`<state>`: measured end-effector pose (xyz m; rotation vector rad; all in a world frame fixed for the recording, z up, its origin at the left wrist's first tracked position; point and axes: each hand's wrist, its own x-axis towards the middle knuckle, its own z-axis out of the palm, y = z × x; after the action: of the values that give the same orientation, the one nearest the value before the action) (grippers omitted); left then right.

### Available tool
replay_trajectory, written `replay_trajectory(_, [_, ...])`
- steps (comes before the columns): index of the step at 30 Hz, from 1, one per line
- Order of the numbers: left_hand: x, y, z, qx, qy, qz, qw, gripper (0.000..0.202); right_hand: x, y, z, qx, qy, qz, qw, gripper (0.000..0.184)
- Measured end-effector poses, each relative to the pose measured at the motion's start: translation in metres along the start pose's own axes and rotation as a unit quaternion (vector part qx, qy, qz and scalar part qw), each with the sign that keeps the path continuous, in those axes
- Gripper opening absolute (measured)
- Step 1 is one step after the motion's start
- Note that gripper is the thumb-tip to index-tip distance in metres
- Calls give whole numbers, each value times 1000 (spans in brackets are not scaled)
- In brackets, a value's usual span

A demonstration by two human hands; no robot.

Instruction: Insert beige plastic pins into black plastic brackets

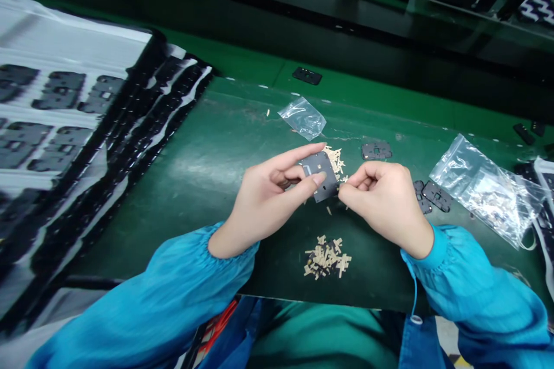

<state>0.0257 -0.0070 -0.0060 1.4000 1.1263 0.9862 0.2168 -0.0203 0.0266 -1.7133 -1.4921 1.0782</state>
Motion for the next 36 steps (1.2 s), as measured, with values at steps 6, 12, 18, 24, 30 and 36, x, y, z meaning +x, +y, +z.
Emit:
replay_trajectory(6, [-3,-8,0,36,4,66,997,50,-2,4,2,-35,12,-17,999,10])
replay_trajectory(12, [-3,-10,1,66,11,102,993,48,-2,3,3,-38,13,-22,999,11])
replay_trajectory(18, [-2,-12,0,70,6,107,992,47,-2,2,0,-28,1,-17,999,10])
replay_trajectory(24, [-2,-12,0,67,4,102,993,47,-5,2,2,-95,30,-64,993,13])
replay_trajectory(30, [-2,-12,1,64,2,104,993,46,-3,-1,1,-49,-8,-26,998,12])
replay_trajectory(36, [-2,-13,1,60,-2,103,993,46,2,-5,-2,31,-48,49,997,10])
